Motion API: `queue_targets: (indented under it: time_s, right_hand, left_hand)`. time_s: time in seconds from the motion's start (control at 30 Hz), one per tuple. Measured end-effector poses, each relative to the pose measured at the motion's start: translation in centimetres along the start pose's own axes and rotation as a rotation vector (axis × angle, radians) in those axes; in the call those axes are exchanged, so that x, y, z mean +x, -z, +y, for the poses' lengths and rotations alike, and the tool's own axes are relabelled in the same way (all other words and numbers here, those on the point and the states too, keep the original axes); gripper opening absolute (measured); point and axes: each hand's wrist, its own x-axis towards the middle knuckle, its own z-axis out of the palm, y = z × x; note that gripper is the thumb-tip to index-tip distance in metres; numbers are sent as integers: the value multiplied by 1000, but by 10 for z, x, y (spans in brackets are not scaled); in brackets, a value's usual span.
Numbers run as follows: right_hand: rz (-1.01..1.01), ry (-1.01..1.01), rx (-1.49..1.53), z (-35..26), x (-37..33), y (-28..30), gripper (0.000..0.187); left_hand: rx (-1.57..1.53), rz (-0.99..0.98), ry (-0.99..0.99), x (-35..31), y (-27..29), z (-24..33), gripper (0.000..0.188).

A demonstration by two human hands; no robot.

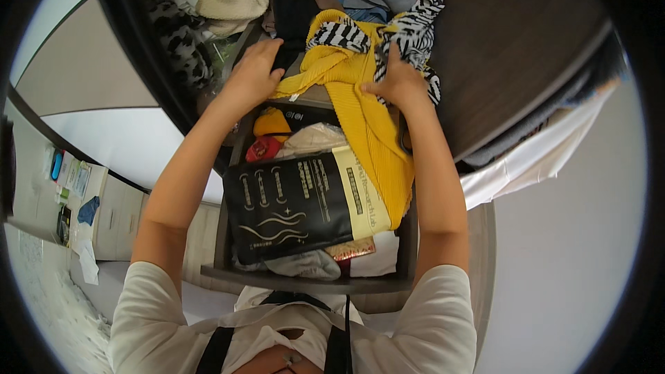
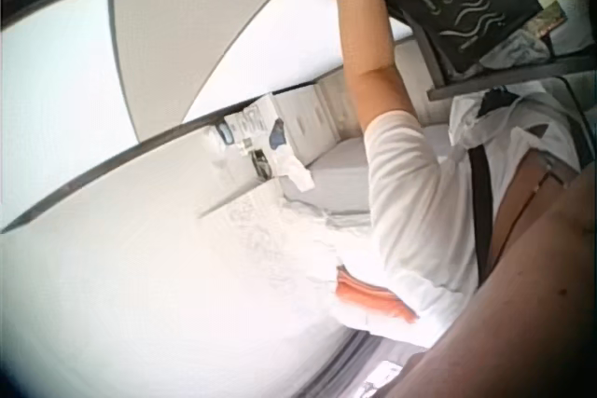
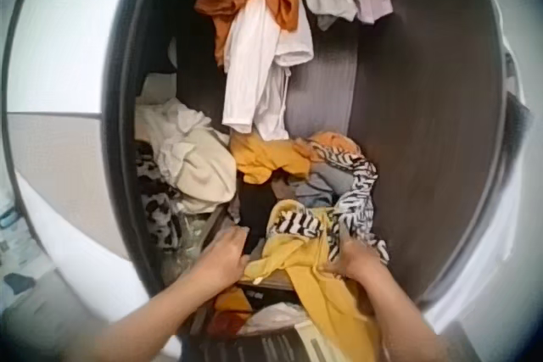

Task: The person opens a dresser drawer and handles various items including a black package, a pair of glasses, and several socks.

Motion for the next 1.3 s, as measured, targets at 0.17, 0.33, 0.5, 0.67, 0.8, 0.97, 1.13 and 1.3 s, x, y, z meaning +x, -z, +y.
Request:
queue_targets:
  time_s: [0.17, 0.33, 0.5, 0.67, 0.8, 0.97, 1.13, 1.3]
  right_hand:
    - [61, -84, -38, 4, 0, -1, 89]
    - [-43, -86, -179, -1, 23, -4, 29]
    - [-118, -130, -19, -4, 35, 33, 28]
    - [143, -391, 908, 17, 56, 79, 31]
    - [259, -387, 1172, 19, 69, 136, 11]
    - [397, -278, 1124, 4, 69, 203, 15]
    - [407, -288, 1049, -2, 44, 221, 21]
    - [268, -236, 994, 28, 40, 130, 28]
  left_hand:
    - [18, -205, 110, 4, -11, 0, 54]
    - [90, -365, 169, 17, 0, -3, 54]
    - [165, -497, 252, 24, 4, -3, 36]
    - [179, -499, 246, 24, 5, -7, 27]
    - [162, -553, 293, 33, 7, 0, 27]
    - [151, -502, 322, 29, 6, -1, 29]
    - [149, -517, 395, 32, 5, 2, 30]
    - [118, -524, 442, 42, -1, -1, 30]
